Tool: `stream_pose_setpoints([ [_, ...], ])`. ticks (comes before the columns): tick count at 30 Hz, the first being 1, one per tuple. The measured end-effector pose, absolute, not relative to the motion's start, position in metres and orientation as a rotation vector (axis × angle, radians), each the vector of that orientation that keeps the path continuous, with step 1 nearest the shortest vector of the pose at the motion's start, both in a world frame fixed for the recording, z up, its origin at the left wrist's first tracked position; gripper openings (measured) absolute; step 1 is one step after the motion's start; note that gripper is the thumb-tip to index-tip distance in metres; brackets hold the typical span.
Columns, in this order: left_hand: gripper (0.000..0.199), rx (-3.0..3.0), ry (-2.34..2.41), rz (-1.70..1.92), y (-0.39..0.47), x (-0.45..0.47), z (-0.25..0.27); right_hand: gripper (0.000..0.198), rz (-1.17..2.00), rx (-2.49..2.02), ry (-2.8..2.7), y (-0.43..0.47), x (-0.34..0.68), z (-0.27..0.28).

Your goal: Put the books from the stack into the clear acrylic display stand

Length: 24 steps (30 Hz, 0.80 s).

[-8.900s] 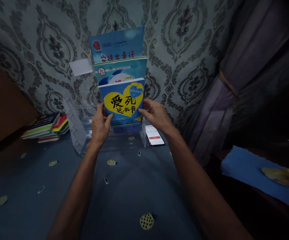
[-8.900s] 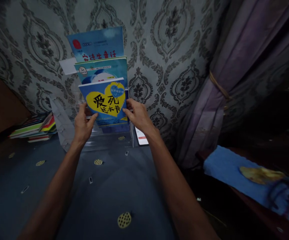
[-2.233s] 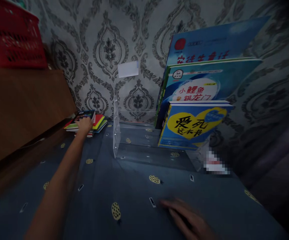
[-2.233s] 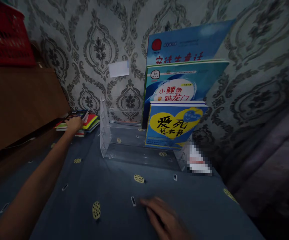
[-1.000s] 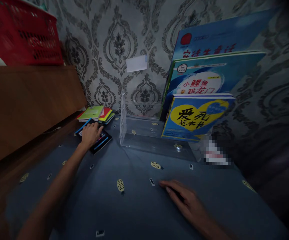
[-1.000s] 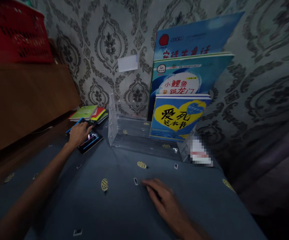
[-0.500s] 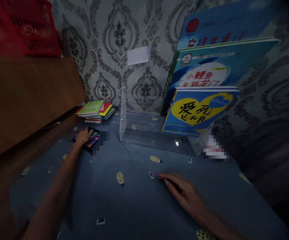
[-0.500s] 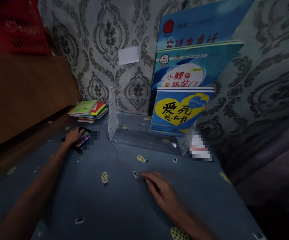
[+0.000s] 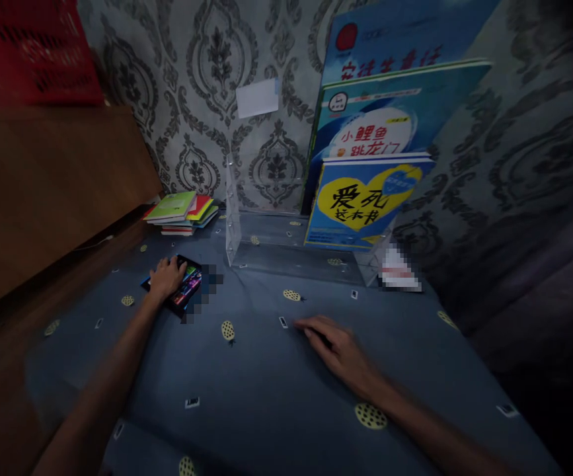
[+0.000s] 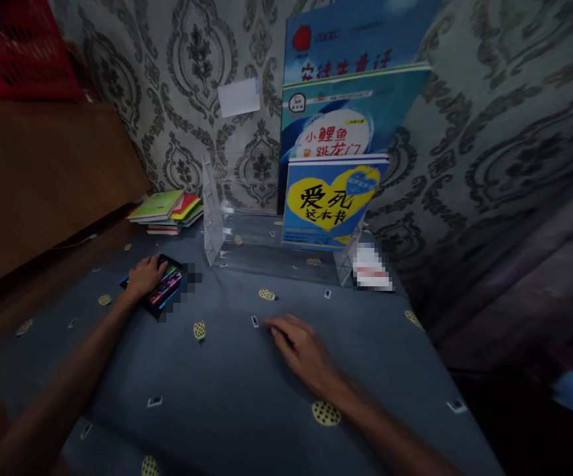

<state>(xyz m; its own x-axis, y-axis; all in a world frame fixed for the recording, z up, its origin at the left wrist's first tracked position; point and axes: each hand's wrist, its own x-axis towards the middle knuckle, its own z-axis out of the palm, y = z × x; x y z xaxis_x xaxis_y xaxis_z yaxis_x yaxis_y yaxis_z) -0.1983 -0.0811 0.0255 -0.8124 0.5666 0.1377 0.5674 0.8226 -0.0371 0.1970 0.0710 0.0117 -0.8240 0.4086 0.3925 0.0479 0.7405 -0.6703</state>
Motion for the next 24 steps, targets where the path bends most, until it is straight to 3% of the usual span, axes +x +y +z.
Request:
stream_pose_setpoints([
  [13,0.054,-1.154,-2.772,0.245,-0.069,-0.069,0.049,0.03,0.805,-0.318,-2.36,0.069,0.201,0.009],
  [24,0.042,-1.517,-2.608,0.227,-0.049,0.015,0.062,0.02,0.449,-0.061,-2.287,0.06,0.208,0.01],
])
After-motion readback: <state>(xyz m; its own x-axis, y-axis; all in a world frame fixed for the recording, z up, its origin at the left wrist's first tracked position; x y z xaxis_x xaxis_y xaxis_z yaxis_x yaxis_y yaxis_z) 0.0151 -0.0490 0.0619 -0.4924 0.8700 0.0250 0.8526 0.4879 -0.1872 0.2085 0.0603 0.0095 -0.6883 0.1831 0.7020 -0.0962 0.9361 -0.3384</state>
